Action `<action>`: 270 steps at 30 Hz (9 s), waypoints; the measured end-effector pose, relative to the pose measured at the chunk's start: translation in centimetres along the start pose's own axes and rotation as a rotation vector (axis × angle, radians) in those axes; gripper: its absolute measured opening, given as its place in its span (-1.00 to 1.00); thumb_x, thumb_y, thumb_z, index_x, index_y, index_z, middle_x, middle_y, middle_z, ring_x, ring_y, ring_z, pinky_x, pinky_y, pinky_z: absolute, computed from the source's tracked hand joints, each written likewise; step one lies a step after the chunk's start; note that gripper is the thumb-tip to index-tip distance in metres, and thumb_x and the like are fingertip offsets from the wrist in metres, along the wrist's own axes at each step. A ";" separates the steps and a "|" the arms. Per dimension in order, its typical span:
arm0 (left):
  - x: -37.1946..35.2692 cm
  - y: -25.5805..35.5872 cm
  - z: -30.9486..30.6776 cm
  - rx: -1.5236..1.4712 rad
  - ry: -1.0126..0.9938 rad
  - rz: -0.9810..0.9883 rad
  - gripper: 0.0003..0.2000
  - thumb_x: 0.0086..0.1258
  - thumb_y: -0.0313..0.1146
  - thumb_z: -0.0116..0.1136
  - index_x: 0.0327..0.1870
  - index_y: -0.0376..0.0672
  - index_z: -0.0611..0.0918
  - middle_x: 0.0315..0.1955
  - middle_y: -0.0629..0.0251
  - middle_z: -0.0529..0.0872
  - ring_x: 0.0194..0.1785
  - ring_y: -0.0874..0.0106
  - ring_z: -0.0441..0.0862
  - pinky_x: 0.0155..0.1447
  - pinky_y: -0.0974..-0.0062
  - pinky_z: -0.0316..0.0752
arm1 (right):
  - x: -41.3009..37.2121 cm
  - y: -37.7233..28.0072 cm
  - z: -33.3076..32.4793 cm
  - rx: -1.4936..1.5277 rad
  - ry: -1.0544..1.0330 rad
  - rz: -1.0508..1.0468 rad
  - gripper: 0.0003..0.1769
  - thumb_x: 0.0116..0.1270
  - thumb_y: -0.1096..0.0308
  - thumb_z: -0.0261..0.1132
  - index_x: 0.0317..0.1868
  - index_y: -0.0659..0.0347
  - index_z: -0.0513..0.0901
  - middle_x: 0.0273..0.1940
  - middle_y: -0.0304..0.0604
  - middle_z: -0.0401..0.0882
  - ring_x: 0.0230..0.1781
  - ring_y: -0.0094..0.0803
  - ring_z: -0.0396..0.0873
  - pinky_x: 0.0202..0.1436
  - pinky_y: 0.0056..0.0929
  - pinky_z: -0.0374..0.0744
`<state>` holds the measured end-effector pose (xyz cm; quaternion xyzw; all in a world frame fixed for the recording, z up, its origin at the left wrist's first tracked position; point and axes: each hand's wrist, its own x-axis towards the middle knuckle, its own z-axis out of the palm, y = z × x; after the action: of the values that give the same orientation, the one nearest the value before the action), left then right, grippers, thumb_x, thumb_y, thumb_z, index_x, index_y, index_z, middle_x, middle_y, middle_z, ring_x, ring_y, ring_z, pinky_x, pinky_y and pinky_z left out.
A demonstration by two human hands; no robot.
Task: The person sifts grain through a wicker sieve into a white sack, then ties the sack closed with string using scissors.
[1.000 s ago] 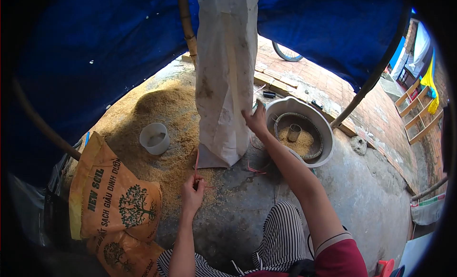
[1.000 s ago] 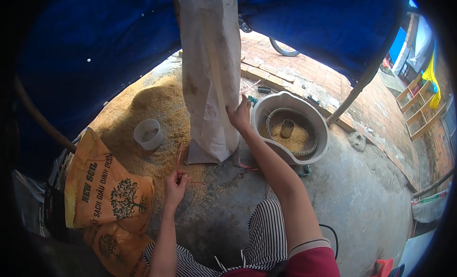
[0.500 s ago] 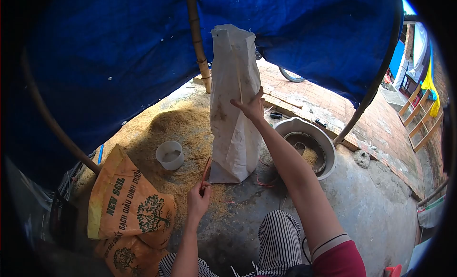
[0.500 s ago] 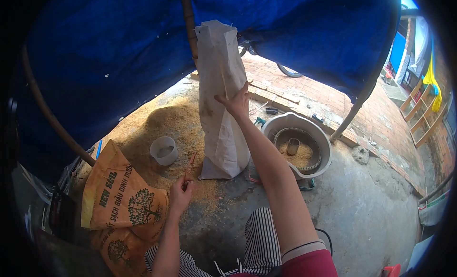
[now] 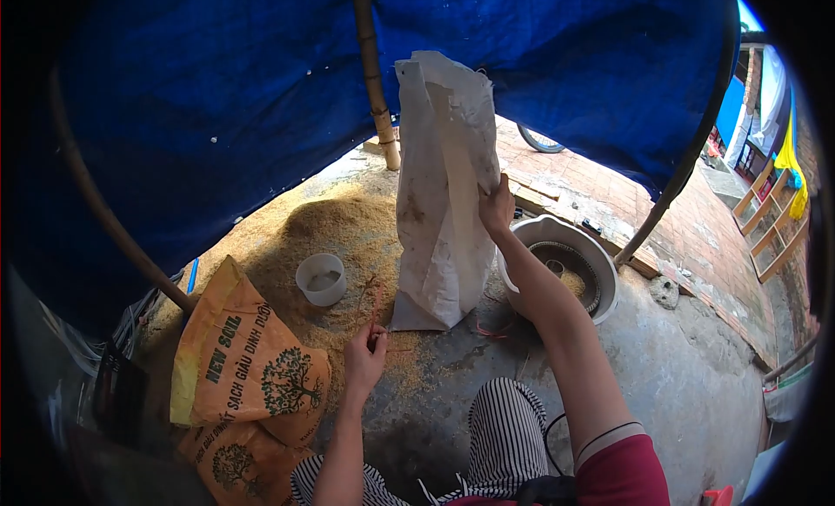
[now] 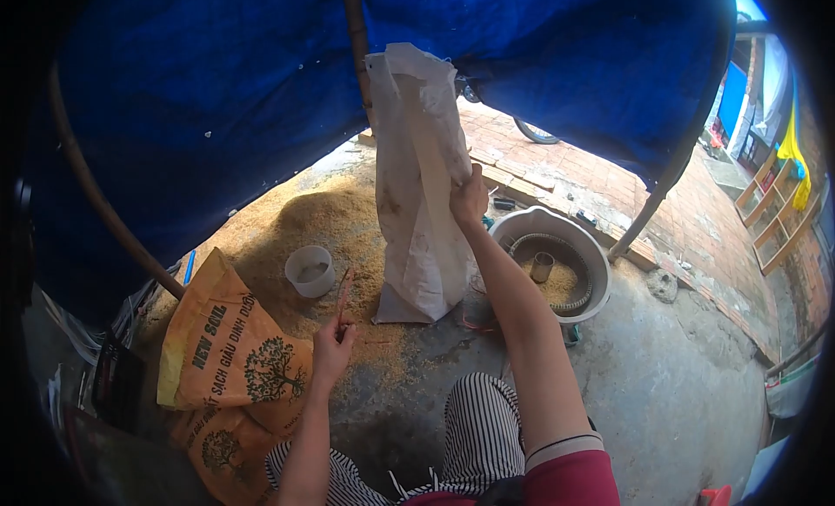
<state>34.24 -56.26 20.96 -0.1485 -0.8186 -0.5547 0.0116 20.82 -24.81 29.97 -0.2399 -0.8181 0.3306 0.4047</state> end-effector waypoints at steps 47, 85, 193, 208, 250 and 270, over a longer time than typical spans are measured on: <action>4.6 -3.5 2.5 -0.220 0.371 -0.047 -0.85 0.27 -0.44 0.07 -0.19 -0.28 0.53 -0.45 0.31 0.57 -0.39 0.52 0.51 -0.28 0.51 0.40 | -9.4 -8.6 -8.3 0.428 -0.577 -0.028 -0.51 0.32 0.09 0.08 -0.53 0.43 0.48 -0.70 -0.05 0.46 -0.66 -0.31 0.51 -0.54 -0.29 0.43; 5.3 3.4 2.9 -0.491 0.405 0.151 -0.75 0.17 -0.48 0.12 -0.16 -0.42 0.50 -0.27 0.13 0.64 -0.20 0.43 0.56 -0.10 0.49 0.41 | -10.1 -5.1 -2.4 1.040 -1.370 0.052 -0.08 0.28 -0.27 -0.07 0.32 0.41 0.05 0.29 0.07 0.12 0.31 -0.24 0.12 0.37 -0.37 0.05; 13.4 3.7 -7.3 -0.636 -0.209 -0.294 -0.65 0.20 -0.55 0.07 0.03 -0.36 0.40 -0.15 0.14 0.57 -0.17 0.41 0.55 -0.13 0.52 0.48 | -11.1 -3.7 -0.9 0.790 -0.837 0.112 -0.55 0.07 0.32 0.19 -0.03 0.40 0.46 -0.12 -0.10 0.50 -0.12 -0.36 0.46 -0.01 -0.47 0.42; 12.6 1.0 -2.1 -1.020 -0.235 -0.414 -0.75 0.38 -0.41 -0.21 -0.03 -0.30 0.48 -0.24 0.21 0.63 -0.35 0.49 0.50 -0.30 0.58 0.41 | -14.5 -1.1 -3.1 0.994 -0.992 0.604 -0.62 0.02 0.33 0.21 -0.16 0.40 0.51 -0.28 -0.08 0.52 -0.27 -0.34 0.50 -0.13 -0.43 0.45; 0.8 8.3 -6.9 -0.463 -0.486 -0.401 -0.57 0.44 -0.07 -0.24 -0.56 -0.20 0.42 -0.86 0.55 0.08 -0.84 0.62 0.11 -0.74 0.62 0.11 | -7.3 -7.9 -3.3 -0.121 -1.168 -0.014 -0.37 0.07 -0.07 0.24 0.10 0.09 0.45 -0.11 0.08 0.56 -0.17 -0.14 0.58 -0.17 -0.31 0.55; -1.0 17.3 9.5 -0.516 -0.138 0.233 -0.59 0.50 -0.11 -0.33 -0.42 -0.25 0.44 -0.78 0.49 0.28 -0.78 0.68 0.25 -0.69 0.67 0.19 | -5.3 -7.4 -5.4 -0.633 -1.642 -0.183 -0.14 -0.10 -0.52 0.10 -0.20 0.18 0.61 -0.61 -0.18 0.41 -0.72 -0.44 0.30 -0.58 -0.39 0.38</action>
<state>40.97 -41.93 32.78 -0.2769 -0.6266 -0.7283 -0.0187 27.25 -31.34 35.17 0.0388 -0.9196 0.1228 -0.3711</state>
